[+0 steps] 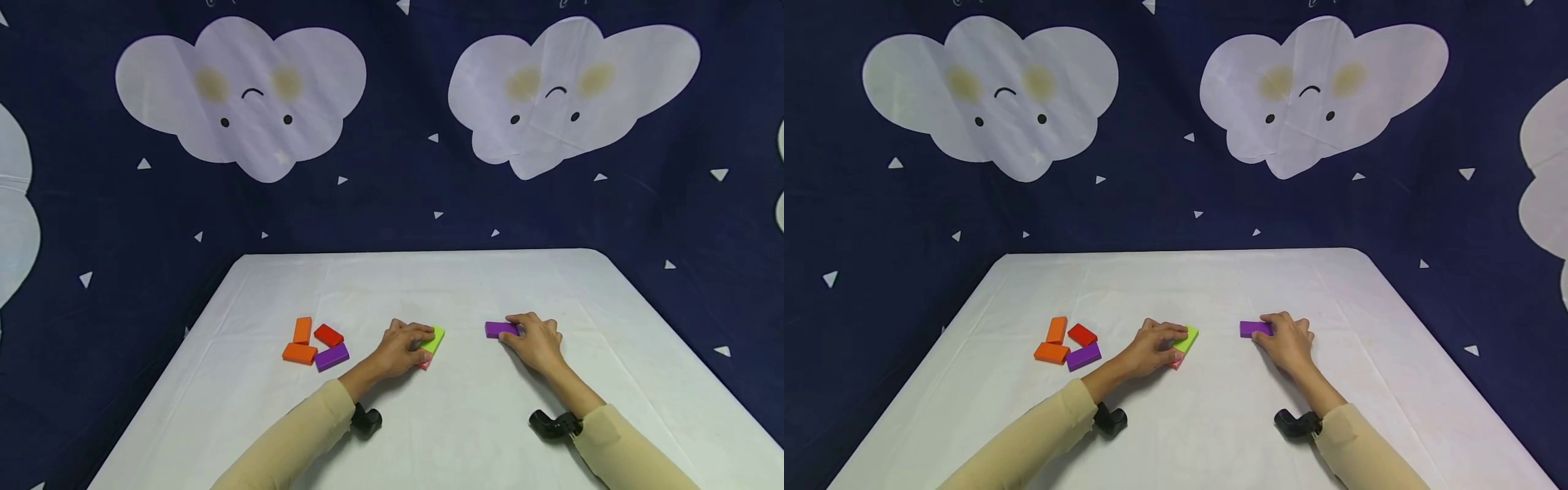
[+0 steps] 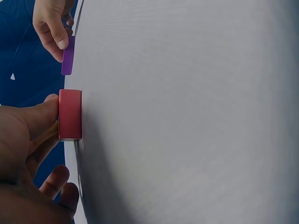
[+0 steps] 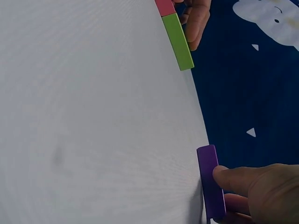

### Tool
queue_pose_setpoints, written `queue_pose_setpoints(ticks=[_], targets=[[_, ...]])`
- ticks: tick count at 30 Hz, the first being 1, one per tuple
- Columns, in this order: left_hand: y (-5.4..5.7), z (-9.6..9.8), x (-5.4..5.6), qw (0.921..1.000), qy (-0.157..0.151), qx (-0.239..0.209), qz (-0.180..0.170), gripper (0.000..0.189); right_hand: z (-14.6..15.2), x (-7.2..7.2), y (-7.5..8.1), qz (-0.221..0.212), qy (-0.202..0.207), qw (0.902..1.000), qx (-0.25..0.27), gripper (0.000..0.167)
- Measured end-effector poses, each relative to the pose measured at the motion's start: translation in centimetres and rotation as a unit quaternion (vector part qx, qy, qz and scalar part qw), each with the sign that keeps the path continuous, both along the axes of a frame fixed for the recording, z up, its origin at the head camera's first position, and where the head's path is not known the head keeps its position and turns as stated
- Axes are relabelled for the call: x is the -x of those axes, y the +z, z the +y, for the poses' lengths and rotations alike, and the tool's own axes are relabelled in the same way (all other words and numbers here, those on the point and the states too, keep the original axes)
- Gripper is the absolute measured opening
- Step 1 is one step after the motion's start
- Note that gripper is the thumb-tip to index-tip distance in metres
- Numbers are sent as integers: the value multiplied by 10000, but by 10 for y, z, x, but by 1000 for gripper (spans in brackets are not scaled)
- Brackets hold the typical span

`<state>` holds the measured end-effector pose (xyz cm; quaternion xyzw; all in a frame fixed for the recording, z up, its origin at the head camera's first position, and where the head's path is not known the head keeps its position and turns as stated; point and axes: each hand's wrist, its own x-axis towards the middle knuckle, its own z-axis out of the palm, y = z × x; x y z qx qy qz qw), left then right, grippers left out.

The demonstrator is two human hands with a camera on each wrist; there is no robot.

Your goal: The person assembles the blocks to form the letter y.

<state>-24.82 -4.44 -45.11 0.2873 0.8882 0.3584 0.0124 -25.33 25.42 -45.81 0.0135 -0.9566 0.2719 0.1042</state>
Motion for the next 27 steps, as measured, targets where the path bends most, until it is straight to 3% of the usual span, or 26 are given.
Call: queue_pose_setpoints(ticks=[14, 27], targets=[[-1, 0, 1, 9999, 7, 60, 108, 39, -3, 8, -4, 84, 287, 9995, 88, 34], [0, 1, 0, 10000, 61, 25, -62, 40, -19, 24, -5, 228, 660, 9975, 67, 29]])
